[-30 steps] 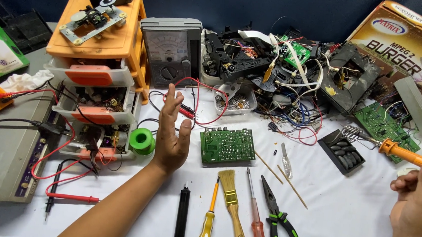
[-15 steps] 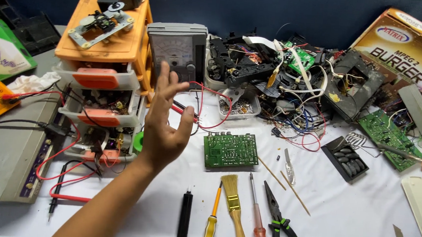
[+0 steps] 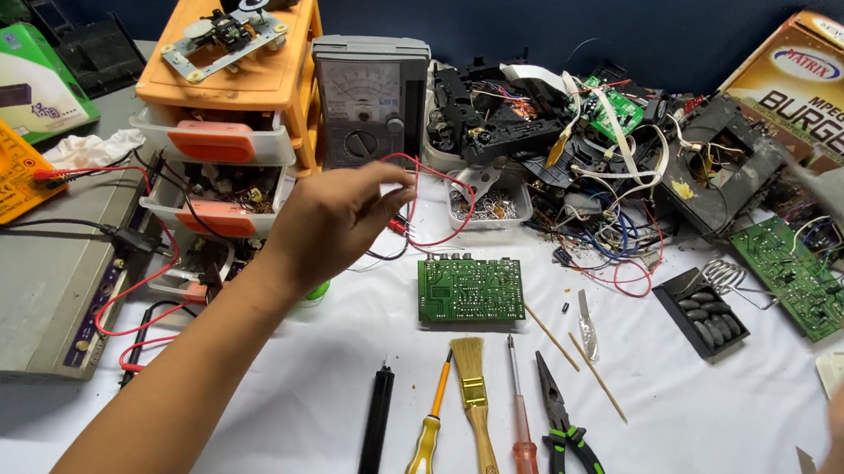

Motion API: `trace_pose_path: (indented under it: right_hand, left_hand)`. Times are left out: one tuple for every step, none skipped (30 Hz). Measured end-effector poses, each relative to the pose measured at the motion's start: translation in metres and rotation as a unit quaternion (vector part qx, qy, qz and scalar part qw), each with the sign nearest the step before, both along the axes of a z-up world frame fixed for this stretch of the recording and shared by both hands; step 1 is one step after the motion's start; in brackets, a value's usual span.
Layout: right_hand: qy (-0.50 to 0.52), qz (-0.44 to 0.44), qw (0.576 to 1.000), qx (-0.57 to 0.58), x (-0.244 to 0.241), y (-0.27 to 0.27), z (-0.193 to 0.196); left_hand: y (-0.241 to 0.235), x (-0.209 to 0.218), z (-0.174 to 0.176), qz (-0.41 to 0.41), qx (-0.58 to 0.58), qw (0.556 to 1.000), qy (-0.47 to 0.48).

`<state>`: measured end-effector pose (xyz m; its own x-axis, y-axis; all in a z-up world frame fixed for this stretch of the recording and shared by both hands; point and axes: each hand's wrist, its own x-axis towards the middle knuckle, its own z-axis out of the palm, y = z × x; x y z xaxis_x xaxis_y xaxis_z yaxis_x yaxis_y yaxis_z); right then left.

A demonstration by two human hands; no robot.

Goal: The person solders a small electronic component onto a green circuit board using a soldering iron and solder wire. They place the component, apply heat, and add solder to secure it in place.

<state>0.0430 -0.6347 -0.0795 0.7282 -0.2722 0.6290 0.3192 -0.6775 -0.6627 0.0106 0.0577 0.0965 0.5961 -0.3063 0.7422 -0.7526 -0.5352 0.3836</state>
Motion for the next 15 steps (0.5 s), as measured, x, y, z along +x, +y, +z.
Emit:
trace_pose_path:
  right_hand:
    - [-0.021,0.053,0.997,0.06,-0.012,0.084,0.055]
    - [-0.043,0.106,0.986,0.119,-0.054,0.166,0.103]
    - [-0.043,0.105,0.986,0.119,-0.06,0.194,0.116]
    - [-0.049,0.123,0.981,0.145,-0.068,0.221,0.127]
    - [-0.054,0.14,0.974,0.171,-0.075,0.249,0.139]
    - [-0.055,0.14,0.974,0.17,-0.076,0.26,0.141]
    - [-0.038,0.161,0.967,0.195,-0.077,0.271,0.142]
    - [-0.02,0.181,0.958,0.22,-0.078,0.282,0.143]
    - [-0.019,0.181,0.958,0.22,-0.08,0.288,0.14]
    - [-0.008,0.197,0.953,0.23,-0.081,0.294,0.138]
    - [0.004,0.214,0.947,0.241,-0.081,0.3,0.135]
    - [0.005,0.214,0.947,0.241,-0.081,0.304,0.132]
    - [0.005,0.219,0.944,0.248,-0.081,0.307,0.129]
    - [0.003,0.224,0.941,0.254,-0.08,0.31,0.126]
    - [0.003,0.223,0.941,0.254,-0.08,0.31,0.12]
  left_hand:
    - [0.0,0.004,-0.008,0.036,0.068,0.997,-0.019]
    - [0.001,0.008,-0.016,0.073,0.135,0.987,-0.039]
    - [-0.001,0.01,-0.02,0.072,0.135,0.987,-0.04]
    - [-0.003,0.012,-0.026,0.093,0.182,0.979,-0.01]
    - [-0.005,0.013,-0.032,0.114,0.228,0.967,0.019]
    - [-0.007,0.017,-0.043,0.114,0.227,0.967,0.018]
    - [-0.01,0.021,-0.053,0.134,0.292,0.946,0.045]
    - [-0.012,0.025,-0.064,0.152,0.356,0.919,0.073]
    - [-0.016,0.027,-0.073,0.151,0.356,0.919,0.074]
    - [-0.019,0.03,-0.081,0.158,0.372,0.909,0.101]
    - [-0.022,0.032,-0.089,0.165,0.388,0.898,0.128]
    - [-0.024,0.032,-0.09,0.165,0.388,0.897,0.129]
    - [-0.026,0.032,-0.091,0.168,0.39,0.894,0.143]
    - [-0.029,0.032,-0.092,0.17,0.392,0.891,0.157]
    - [-0.03,0.034,-0.094,0.169,0.393,0.891,0.156]
